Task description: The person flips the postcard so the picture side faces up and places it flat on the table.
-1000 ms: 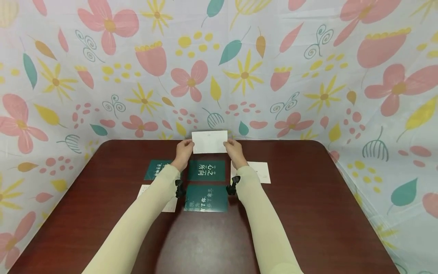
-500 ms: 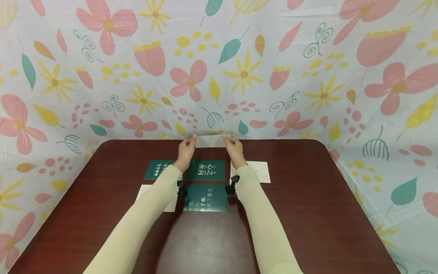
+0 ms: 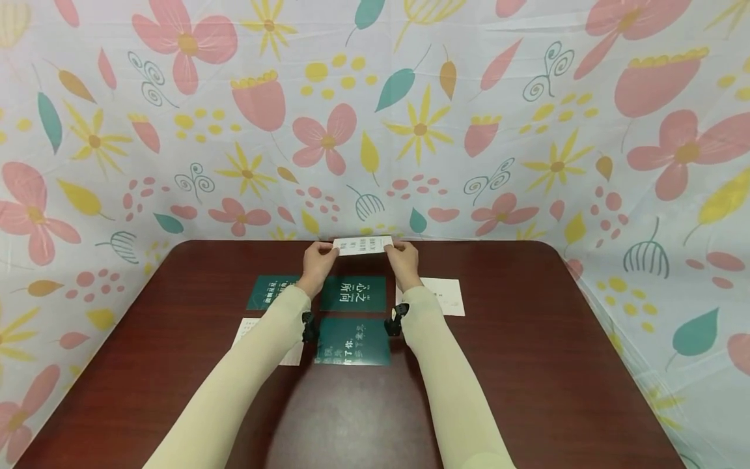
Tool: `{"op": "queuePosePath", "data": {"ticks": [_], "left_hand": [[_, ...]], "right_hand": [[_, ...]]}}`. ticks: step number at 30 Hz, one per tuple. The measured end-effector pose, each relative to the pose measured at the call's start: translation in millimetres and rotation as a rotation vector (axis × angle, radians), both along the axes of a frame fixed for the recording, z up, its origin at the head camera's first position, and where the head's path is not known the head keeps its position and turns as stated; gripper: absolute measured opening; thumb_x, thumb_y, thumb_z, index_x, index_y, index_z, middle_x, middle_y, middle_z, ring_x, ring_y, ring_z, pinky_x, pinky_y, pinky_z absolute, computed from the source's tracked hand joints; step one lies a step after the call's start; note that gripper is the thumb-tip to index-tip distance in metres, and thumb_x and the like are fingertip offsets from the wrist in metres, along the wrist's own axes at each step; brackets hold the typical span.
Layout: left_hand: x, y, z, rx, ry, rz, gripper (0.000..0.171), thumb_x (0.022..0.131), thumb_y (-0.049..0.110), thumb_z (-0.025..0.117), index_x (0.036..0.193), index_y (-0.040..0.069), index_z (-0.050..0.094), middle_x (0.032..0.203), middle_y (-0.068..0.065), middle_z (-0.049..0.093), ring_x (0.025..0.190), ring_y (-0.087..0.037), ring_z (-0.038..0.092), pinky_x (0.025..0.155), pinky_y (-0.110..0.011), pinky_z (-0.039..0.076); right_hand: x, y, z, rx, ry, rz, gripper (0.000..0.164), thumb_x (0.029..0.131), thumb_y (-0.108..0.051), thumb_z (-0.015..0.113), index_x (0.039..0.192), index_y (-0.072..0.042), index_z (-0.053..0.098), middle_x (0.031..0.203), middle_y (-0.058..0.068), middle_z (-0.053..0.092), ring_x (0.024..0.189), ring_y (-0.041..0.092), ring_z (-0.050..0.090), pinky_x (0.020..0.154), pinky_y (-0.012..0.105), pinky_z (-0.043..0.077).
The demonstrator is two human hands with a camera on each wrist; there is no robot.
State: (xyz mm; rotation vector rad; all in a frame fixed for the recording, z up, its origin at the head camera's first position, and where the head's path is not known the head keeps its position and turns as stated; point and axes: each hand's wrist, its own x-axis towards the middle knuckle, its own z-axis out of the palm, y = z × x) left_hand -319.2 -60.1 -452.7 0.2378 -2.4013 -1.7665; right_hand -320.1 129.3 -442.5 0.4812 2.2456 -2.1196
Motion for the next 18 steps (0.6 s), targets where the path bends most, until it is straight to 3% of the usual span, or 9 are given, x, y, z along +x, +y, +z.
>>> {"op": "queuePosePath", "data": {"ticks": [4,9,18], "left_hand": [[0.6,-2.7,-1.9,-0.049,0.010,0.005,0.021,0.090,0.011,0.063,0.106,0.000,0.068,0.108,-0.015,0.064,0.091,-0.029,0.058,0.082,-0.041,0.050],[-3.3,-4.7,-3.8,-0.142,0.014,-0.030,0.027,0.088,0.008,0.064,0.113,-0.001,0.067,0.112,-0.017,0.063,0.092,-0.029,0.056,0.079,-0.038,0.049],[-10.9,-6.6,-4.7,-0.339,-0.033,-0.124,0.036,0.089,0.006,0.064,0.124,-0.005,0.060,0.127,-0.019,0.058,0.114,-0.031,0.056,0.093,-0.040,0.048]], "right_hand": [[-1.8,-1.6,-6.2,0.024,0.006,-0.009,0.042,0.092,-0.011,0.056,0.132,0.001,0.053,0.133,0.020,0.050,0.120,0.035,0.051,0.099,0.044,0.043],[-3.6,-3.4,-12.2,0.079,0.014,0.018,0.042,0.090,-0.005,0.056,0.130,0.004,0.054,0.126,0.021,0.054,0.112,0.038,0.053,0.095,0.047,0.045],[-7.3,-8.8,-16.1,0.316,0.039,0.095,0.043,0.086,0.001,0.059,0.129,0.005,0.056,0.114,0.022,0.060,0.098,0.027,0.057,0.081,0.035,0.048]]}}
